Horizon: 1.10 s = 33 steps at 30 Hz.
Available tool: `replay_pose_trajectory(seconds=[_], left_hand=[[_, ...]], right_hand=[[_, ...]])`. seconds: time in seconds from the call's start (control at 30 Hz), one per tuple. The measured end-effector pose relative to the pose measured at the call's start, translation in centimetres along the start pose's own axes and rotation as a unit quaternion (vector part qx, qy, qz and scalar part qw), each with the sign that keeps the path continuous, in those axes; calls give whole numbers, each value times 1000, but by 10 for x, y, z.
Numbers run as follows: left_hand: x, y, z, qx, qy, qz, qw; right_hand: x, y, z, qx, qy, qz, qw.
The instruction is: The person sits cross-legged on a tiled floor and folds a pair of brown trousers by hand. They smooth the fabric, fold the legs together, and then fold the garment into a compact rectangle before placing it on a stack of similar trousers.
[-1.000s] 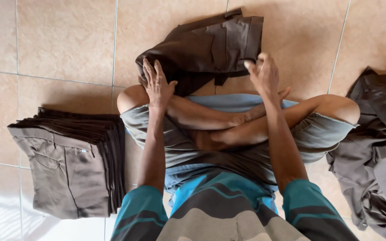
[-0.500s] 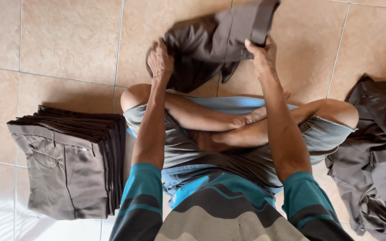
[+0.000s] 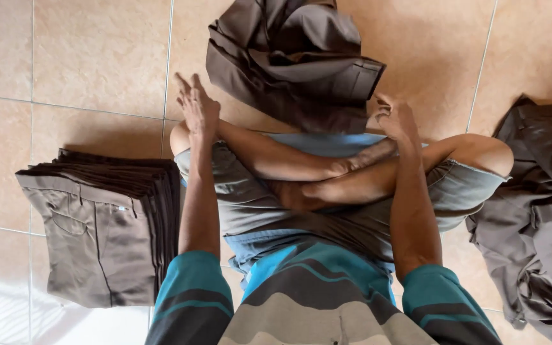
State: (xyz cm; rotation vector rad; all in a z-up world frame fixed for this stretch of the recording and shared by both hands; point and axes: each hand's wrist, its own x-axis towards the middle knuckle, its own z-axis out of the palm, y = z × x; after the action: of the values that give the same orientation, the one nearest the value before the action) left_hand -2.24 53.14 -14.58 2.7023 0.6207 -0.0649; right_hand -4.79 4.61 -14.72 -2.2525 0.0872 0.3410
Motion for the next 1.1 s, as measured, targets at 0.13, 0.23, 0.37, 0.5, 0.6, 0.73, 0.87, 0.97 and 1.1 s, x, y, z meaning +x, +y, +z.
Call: replay_pose_trajectory(seconds=[0.13,0.23,0.37,0.5,0.6,0.73,0.87,0.97,1.1], left_hand=[[-21,54,14,5,22,198,980],[-25,92,38,-3,-25,310,950],[-37,106,87,15,-63,334,940],[-70,103,88,9,-125,289,949],[-84,89,99,-16,-91,315,944],[-87,84,104,-20,-94,311,945],[-86,81,116,-3,-94,320,943],[-96,91,102,-24,-116,336,935],[-119,102,84,35,-198,363,910]], right_hand=[[-6,-24,1,12,18,3,1000],[-2,-21,16,0,59,-21,998],[3,-28,26,27,21,6,999],[61,28,48,-49,63,-4,997],[87,11,23,46,129,-3,991],[118,16,8,193,200,-36,960],[101,38,21,-8,113,134,984],[47,18,49,-61,11,155,986],[42,26,67,-75,6,83,994]])
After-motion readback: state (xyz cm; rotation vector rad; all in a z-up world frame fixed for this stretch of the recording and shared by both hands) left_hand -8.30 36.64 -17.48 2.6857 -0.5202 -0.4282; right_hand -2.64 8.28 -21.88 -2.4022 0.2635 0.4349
